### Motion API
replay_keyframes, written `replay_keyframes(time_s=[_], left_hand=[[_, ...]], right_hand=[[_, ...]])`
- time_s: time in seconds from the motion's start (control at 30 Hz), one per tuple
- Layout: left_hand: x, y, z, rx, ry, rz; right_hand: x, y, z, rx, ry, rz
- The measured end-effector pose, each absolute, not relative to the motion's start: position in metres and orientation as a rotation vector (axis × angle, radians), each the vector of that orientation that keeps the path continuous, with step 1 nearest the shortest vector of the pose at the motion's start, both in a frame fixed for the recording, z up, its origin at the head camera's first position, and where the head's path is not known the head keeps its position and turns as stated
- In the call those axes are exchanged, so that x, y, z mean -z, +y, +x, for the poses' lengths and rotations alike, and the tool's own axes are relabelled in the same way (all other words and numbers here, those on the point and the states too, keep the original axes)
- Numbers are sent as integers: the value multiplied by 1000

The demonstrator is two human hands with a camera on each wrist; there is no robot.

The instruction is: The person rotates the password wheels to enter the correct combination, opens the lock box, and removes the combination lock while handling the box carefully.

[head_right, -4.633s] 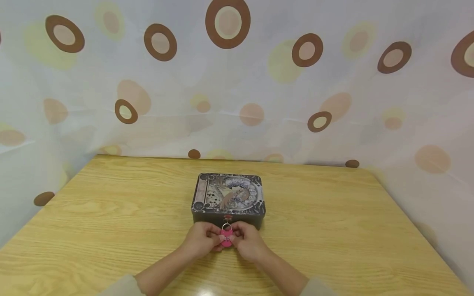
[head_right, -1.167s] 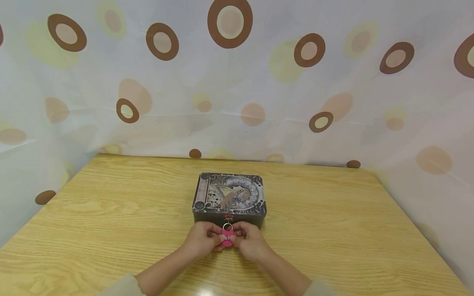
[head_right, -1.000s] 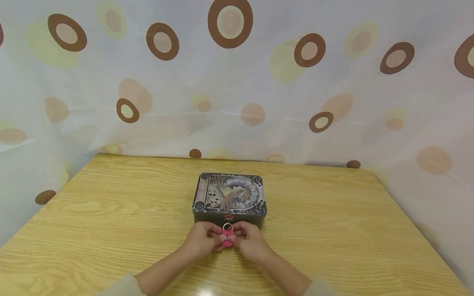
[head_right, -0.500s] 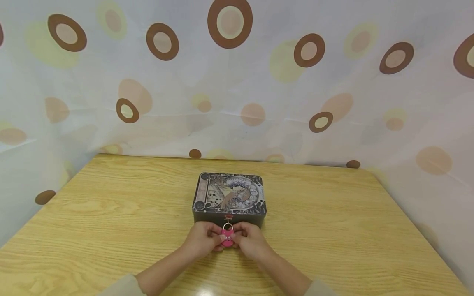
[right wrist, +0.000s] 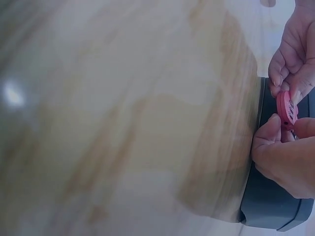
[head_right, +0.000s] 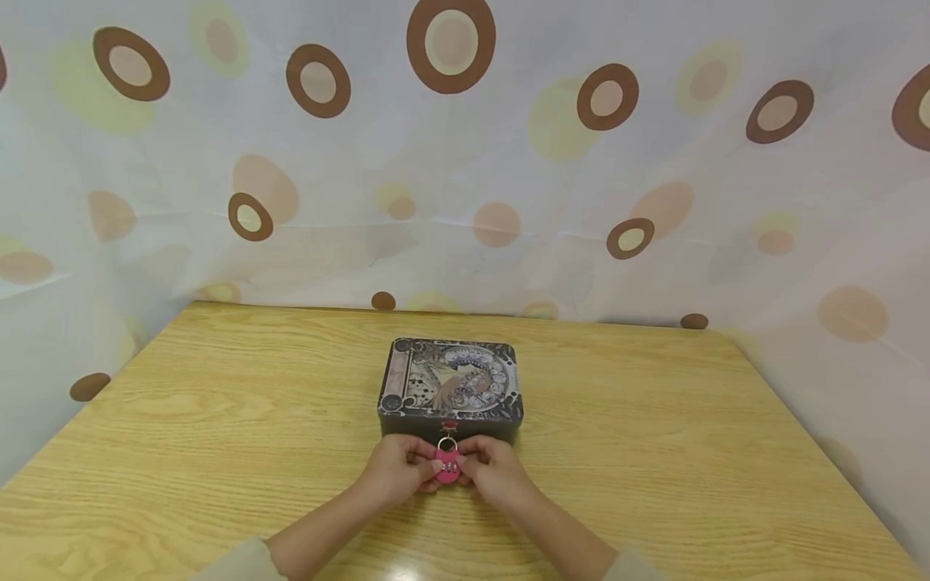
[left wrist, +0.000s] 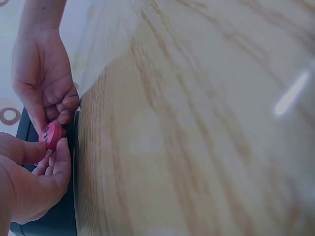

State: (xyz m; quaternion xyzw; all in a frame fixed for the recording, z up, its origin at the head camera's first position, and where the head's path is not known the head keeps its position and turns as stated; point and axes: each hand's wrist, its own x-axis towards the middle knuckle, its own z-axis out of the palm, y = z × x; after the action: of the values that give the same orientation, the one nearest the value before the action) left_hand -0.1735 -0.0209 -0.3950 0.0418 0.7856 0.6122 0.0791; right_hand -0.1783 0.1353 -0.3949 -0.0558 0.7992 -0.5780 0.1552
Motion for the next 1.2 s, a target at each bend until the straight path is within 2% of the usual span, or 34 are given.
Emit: replay_keyframes(time_s=[1.2], left_hand=[[396, -20, -174, -1857, 2347, 147]], right_hand=[[396, 134, -180, 1622, 2342, -253]])
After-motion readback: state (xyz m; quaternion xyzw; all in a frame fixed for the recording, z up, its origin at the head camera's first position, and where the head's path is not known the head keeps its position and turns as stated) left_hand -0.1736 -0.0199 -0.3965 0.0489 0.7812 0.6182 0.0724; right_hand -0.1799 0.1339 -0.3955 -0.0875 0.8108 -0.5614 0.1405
